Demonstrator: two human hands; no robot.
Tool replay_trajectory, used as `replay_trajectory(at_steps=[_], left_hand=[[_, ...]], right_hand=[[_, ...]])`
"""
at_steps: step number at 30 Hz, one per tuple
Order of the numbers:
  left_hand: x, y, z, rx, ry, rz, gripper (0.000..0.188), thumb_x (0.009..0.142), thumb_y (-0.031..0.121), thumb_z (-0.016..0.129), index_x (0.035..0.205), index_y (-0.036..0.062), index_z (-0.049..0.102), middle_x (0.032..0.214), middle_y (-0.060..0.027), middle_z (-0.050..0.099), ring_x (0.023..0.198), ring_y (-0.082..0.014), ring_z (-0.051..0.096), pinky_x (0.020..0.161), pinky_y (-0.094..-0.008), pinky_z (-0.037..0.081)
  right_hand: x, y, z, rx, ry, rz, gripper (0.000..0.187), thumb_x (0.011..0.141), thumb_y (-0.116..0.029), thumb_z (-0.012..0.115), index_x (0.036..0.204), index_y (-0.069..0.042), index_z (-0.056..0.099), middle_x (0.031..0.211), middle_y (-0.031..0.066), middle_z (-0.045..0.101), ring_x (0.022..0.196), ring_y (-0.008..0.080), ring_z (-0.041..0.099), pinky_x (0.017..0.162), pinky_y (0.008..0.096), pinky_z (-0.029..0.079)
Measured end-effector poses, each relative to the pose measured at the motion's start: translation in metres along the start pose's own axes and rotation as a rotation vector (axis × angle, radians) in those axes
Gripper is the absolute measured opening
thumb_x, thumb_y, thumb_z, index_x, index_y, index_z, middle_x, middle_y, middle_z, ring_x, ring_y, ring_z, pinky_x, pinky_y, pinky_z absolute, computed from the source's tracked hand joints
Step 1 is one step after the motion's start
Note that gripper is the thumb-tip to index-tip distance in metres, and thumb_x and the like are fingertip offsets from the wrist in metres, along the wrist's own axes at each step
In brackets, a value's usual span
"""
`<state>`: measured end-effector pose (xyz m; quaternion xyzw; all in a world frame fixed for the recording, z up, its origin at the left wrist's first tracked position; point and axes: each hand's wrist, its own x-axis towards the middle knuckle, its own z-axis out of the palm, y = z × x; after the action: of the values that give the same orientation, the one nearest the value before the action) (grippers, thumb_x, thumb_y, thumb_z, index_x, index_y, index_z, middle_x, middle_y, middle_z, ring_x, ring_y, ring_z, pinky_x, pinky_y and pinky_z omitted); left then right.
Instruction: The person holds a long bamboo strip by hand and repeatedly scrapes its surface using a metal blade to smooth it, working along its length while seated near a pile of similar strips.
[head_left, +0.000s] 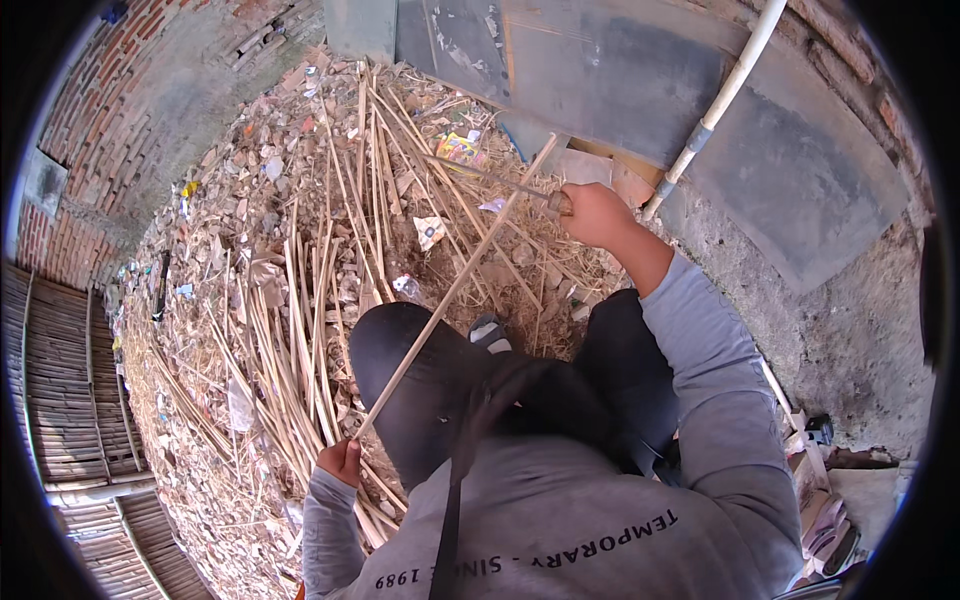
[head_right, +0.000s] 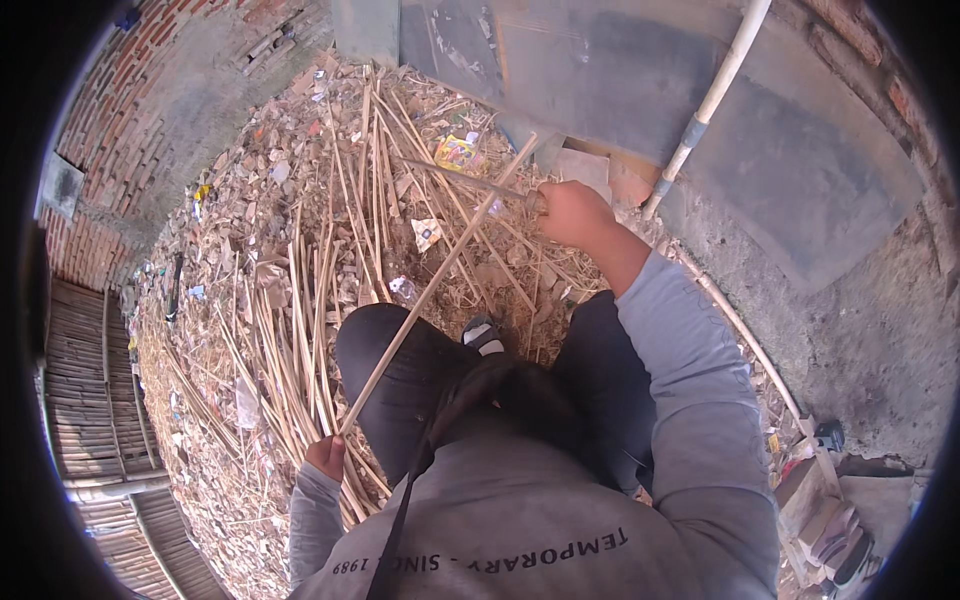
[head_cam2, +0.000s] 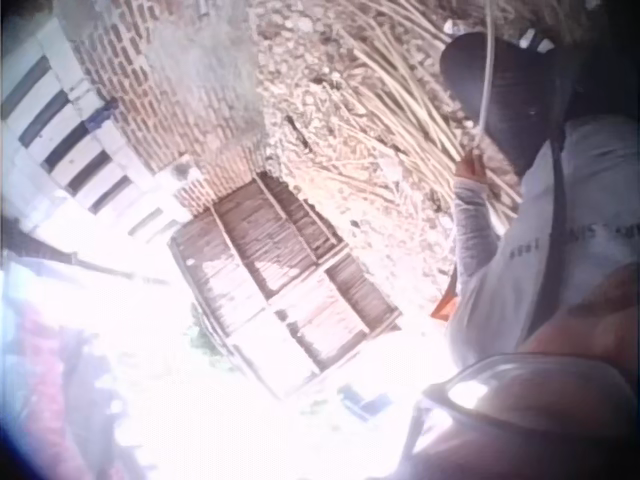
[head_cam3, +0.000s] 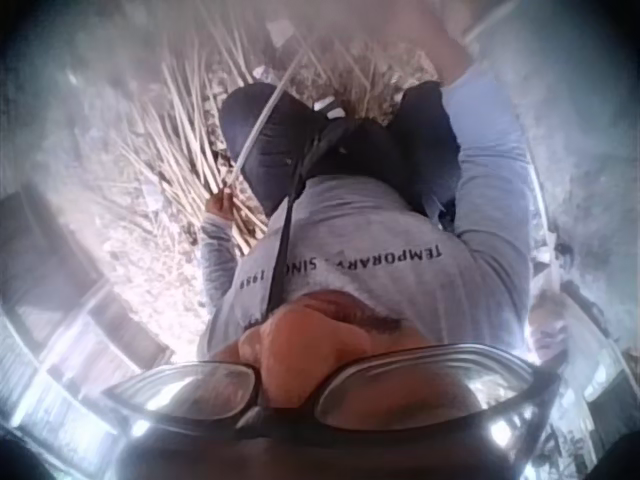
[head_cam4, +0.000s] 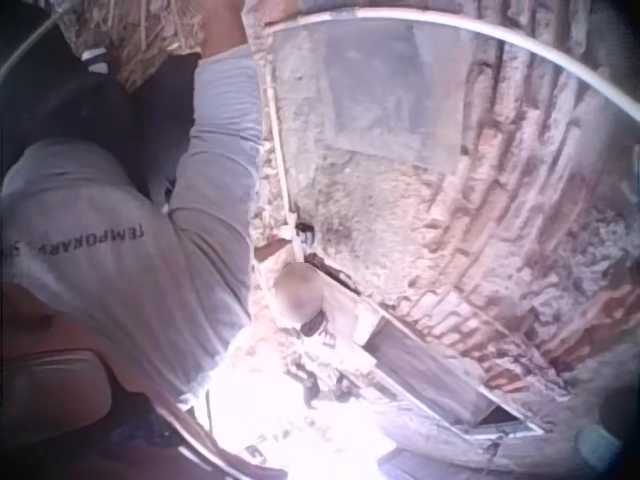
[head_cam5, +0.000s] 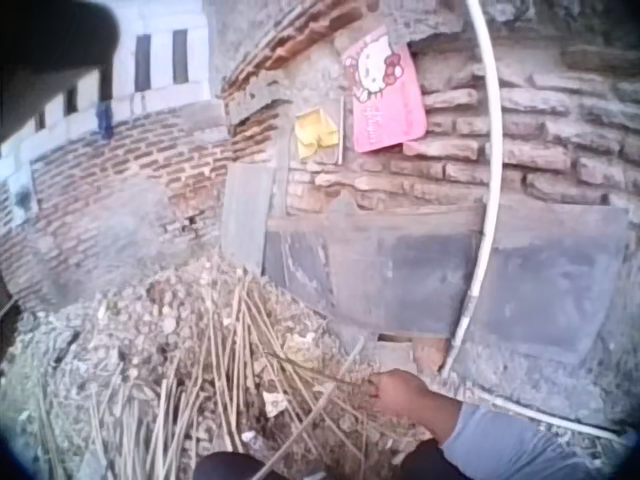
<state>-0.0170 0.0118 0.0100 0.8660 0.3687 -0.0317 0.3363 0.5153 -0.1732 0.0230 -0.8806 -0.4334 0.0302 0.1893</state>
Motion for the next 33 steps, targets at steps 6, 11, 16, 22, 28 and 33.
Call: replay_trajectory(at_steps=[6, 11, 16, 22, 28, 33], left_hand=[[0.001, -0.002, 0.005, 0.089, 0.034, 0.005, 0.049, 0.099, 0.040, 0.043, 0.075, -0.0004, 0.057, 0.055, -0.0189, 0.052, 0.052, -0.0383, 0.054, 0.052, -0.0444, 0.041], [0.002, -0.014, 0.004, 0.120, 0.039, 0.040, 0.048, 0.099, 0.040, 0.043, 0.074, 0.0006, 0.056, 0.056, -0.0221, 0.050, 0.054, -0.0439, 0.052, 0.052, -0.0472, 0.040], [0.000, -0.009, 0.010, 0.057, 0.057, 0.038, 0.050, 0.099, 0.040, 0.043, 0.073, -0.0004, 0.055, 0.054, -0.0211, 0.049, 0.053, -0.0420, 0.050, 0.052, -0.0454, 0.039], [0.007, -0.019, 0.009, 0.003, 0.014, 0.025, 0.054, 0.099, 0.045, 0.043, 0.076, -0.0012, 0.058, 0.053, -0.0172, 0.047, 0.049, -0.0320, 0.050, 0.052, -0.0413, 0.040], [0.001, -0.019, 0.014, 0.022, 0.039, -0.001, 0.055, 0.099, 0.045, 0.043, 0.075, -0.0019, 0.057, 0.053, -0.0178, 0.047, 0.048, -0.0324, 0.047, 0.052, -0.0429, 0.039], [0.005, -0.010, 0.003, -0.061, -0.016, -0.037, 0.050, 0.100, 0.041, 0.045, 0.077, -0.0008, 0.058, 0.053, -0.0099, 0.048, 0.049, -0.0209, 0.045, 0.051, -0.0375, 0.038]], right_hand=[[-0.006, -0.013, 0.010, 0.007, -0.090, -0.088, 0.024, 0.072, -0.019, 0.064, 0.091, -0.005, 0.062, 0.082, 0.0206, 0.065, 0.079, 0.0394, 0.064, 0.072, 0.0486, 0.051], [0.001, 0.011, 0.005, 0.033, 0.051, 0.058, 0.022, 0.073, -0.019, 0.064, 0.089, -0.005, 0.062, 0.080, 0.0213, 0.065, 0.080, 0.0391, 0.064, 0.071, 0.0485, 0.051], [-0.013, -0.023, 0.004, 0.015, -0.090, -0.107, 0.023, 0.073, -0.022, 0.065, 0.089, -0.005, 0.062, 0.080, 0.0209, 0.065, 0.080, 0.0394, 0.063, 0.071, 0.0484, 0.050], [0.001, 0.030, 0.015, 0.030, 0.105, 0.066, 0.027, 0.072, -0.020, 0.064, 0.096, -0.007, 0.063, 0.085, 0.0183, 0.067, 0.081, 0.0392, 0.064, 0.074, 0.0477, 0.051], [-0.011, -0.028, -0.005, -0.121, -0.198, -0.144, 0.035, 0.072, -0.019, 0.064, 0.106, -0.008, 0.063, 0.090, 0.0201, 0.067, 0.088, 0.0380, 0.064, 0.077, 0.0468, 0.051], [0.006, 0.030, 0.016, 0.123, 0.102, 0.214, 0.036, 0.074, -0.021, 0.064, 0.105, -0.003, 0.063, 0.097, 0.0221, 0.067, 0.092, 0.0377, 0.064, 0.080, 0.0447, 0.051]])
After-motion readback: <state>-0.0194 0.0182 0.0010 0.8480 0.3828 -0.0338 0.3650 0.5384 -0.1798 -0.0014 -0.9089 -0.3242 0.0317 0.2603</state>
